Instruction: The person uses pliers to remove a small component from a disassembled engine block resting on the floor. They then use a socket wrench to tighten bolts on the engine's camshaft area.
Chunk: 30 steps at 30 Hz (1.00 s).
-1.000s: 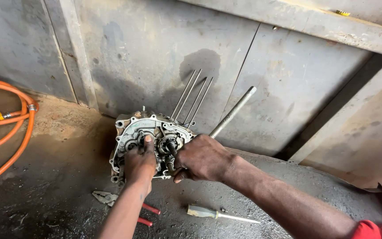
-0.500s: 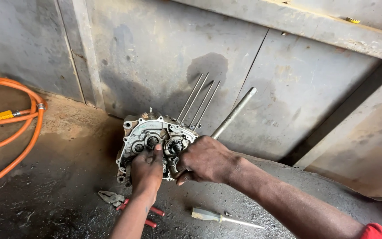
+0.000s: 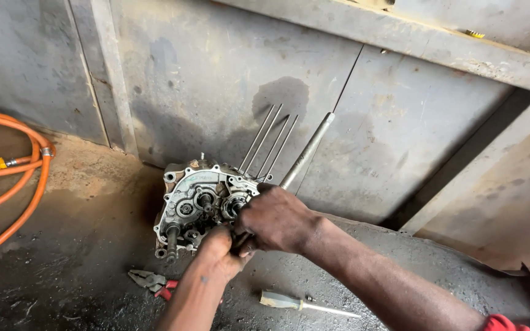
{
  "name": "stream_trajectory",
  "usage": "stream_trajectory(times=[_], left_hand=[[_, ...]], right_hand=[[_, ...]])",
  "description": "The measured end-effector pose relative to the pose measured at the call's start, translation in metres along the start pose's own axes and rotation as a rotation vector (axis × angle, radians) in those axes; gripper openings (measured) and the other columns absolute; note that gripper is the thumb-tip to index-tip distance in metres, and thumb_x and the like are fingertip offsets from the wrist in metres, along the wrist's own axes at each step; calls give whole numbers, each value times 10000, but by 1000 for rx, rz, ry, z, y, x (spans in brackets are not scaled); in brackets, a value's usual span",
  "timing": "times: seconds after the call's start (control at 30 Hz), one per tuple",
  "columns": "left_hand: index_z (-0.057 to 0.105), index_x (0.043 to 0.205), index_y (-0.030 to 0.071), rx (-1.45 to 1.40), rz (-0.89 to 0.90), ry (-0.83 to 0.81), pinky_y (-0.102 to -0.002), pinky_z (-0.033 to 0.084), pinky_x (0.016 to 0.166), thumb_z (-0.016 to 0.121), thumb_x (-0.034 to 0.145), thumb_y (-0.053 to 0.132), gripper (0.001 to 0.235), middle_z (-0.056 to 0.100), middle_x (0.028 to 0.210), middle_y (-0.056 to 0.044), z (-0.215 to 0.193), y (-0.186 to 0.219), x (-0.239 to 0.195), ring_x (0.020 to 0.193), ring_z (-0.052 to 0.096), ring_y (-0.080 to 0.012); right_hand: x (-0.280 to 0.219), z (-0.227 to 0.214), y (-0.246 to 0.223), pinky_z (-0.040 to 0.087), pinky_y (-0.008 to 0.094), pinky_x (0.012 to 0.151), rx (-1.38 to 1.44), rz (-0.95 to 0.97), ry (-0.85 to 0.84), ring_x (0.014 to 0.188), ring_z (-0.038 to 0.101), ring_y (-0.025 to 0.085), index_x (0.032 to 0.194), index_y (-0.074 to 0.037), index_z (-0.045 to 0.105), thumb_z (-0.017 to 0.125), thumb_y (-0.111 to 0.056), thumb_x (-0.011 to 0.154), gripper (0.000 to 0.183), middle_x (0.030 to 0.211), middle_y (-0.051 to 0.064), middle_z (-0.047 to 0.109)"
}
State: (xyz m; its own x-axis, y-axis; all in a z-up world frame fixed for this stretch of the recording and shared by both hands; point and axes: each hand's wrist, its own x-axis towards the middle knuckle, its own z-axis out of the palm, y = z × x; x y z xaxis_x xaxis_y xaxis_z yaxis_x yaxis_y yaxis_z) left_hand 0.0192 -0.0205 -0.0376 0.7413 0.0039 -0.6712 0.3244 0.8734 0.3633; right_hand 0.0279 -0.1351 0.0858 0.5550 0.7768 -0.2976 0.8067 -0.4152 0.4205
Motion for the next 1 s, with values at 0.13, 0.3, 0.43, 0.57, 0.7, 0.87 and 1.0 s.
stream_trajectory(times=[0.13,0.3,0.43,0.57,0.7,0.87,1.0], left_hand=[[506,1120,-29,-1,-3,88,-458,594,623,371,994,72,211,550,992,-188,9,-17,65,782,599,-342],[458,1309,-48,670,-29,256,-468,659,627,340,1011,210,412,550,1197,-86,7,-24,65,1040,668,-293],[471,1376,-37,398,62,398,-479,656,685,363,1034,266,470,549,1297,-187,17,-33,54,1187,629,-352],[444,1323,-156,105,130,341,-604,628,628,385,992,220,504,494,1231,-312,4,-39,80,1030,615,-505],[533,1266,-155,258,206,293,-594,630,545,431,959,221,496,545,1176,-327,-11,-44,102,959,633,-525],[635,1128,-210,452,171,244,-402,632,509,391,904,82,442,604,1077,-305,-3,-25,66,846,676,-428],[548,1173,-201,208,144,298,-343,562,549,387,923,107,428,545,1091,-312,2,-30,67,879,616,-393]], right_hand=[[-23,11,15,463,468,928,135,-22,416,885,745,280,927,-173,758,844,-463,777,338,874,48,785],[-41,-2,25,365,622,1071,588,631,1280,1255,475,536,1392,35,539,689,-258,969,536,1352,302,465],[-16,13,59,297,663,1167,1161,1120,1385,1398,328,555,1519,52,284,526,-319,1072,630,1398,311,318],[14,10,76,423,522,673,2184,1062,1467,839,468,334,1279,4,330,456,-421,1037,504,1002,182,376],[37,-19,73,284,306,305,2015,907,1440,350,330,127,813,-65,473,417,-439,1059,451,510,7,338],[47,-43,67,267,307,280,1919,885,1401,321,332,139,638,-109,403,272,-556,1034,612,467,38,336],[52,-43,68,330,317,262,1774,880,1390,290,390,169,600,-103,416,275,-534,1049,638,431,77,382]])
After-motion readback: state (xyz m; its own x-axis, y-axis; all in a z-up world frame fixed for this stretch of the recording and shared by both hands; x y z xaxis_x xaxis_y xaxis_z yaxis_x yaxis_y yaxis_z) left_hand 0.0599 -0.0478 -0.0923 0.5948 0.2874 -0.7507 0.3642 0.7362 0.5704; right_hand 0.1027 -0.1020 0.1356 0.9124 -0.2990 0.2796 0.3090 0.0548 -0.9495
